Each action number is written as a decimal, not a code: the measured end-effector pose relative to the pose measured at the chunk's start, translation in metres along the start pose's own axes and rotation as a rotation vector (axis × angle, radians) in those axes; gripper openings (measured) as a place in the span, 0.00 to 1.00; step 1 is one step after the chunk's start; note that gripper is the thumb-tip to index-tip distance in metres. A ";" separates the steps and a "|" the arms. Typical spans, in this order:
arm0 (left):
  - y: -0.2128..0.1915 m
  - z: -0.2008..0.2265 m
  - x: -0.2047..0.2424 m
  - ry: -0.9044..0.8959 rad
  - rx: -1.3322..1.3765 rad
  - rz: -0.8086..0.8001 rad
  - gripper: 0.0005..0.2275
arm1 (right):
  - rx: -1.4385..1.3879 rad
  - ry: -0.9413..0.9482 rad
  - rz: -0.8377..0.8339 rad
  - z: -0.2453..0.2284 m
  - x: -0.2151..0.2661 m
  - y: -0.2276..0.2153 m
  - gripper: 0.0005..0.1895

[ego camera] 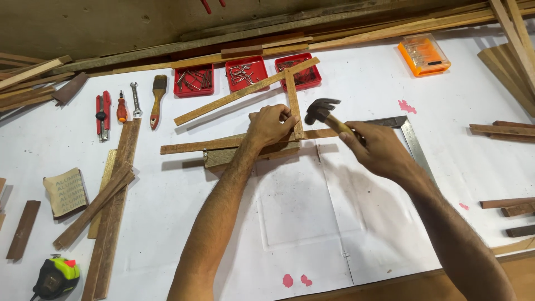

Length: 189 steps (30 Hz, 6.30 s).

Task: The person measures and marks thin wooden strips with a tape measure, steel ruler, try square and pencil, then aligns the strips into a rectangular frame on the workbench and hammers nails to fasten the joints, repositioning the frame as they work.

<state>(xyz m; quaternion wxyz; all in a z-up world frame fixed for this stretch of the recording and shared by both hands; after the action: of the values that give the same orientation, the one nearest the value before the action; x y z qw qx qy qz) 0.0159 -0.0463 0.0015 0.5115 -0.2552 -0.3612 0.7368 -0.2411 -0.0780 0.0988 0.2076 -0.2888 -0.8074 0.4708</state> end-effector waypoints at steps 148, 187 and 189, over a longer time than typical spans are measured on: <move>-0.056 -0.095 0.190 -0.098 1.067 0.125 0.21 | -1.519 0.209 0.138 -0.003 -0.035 0.150 0.10; -0.110 -0.145 0.206 -0.001 1.044 0.360 0.16 | -1.463 0.141 0.124 -0.039 -0.024 0.124 0.15; -0.103 -0.140 0.205 -0.006 0.995 0.169 0.16 | -1.482 0.049 0.191 -0.033 -0.027 0.113 0.14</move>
<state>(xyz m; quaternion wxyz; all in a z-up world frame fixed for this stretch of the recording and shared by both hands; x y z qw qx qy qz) 0.1077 0.2065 -0.0035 0.5087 -0.0068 0.0544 0.8592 -0.1706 -0.0312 0.0134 -0.0650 -0.4322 -0.8798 -0.1871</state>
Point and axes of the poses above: each hand's wrist, its own x-axis away from the middle knuckle, its own y-axis out of the palm, z = x × y, the point moved 5 cm from there along -x, towards the middle knuckle, and after that the axes turned 3 degrees about -y, right-handed, at the moved point
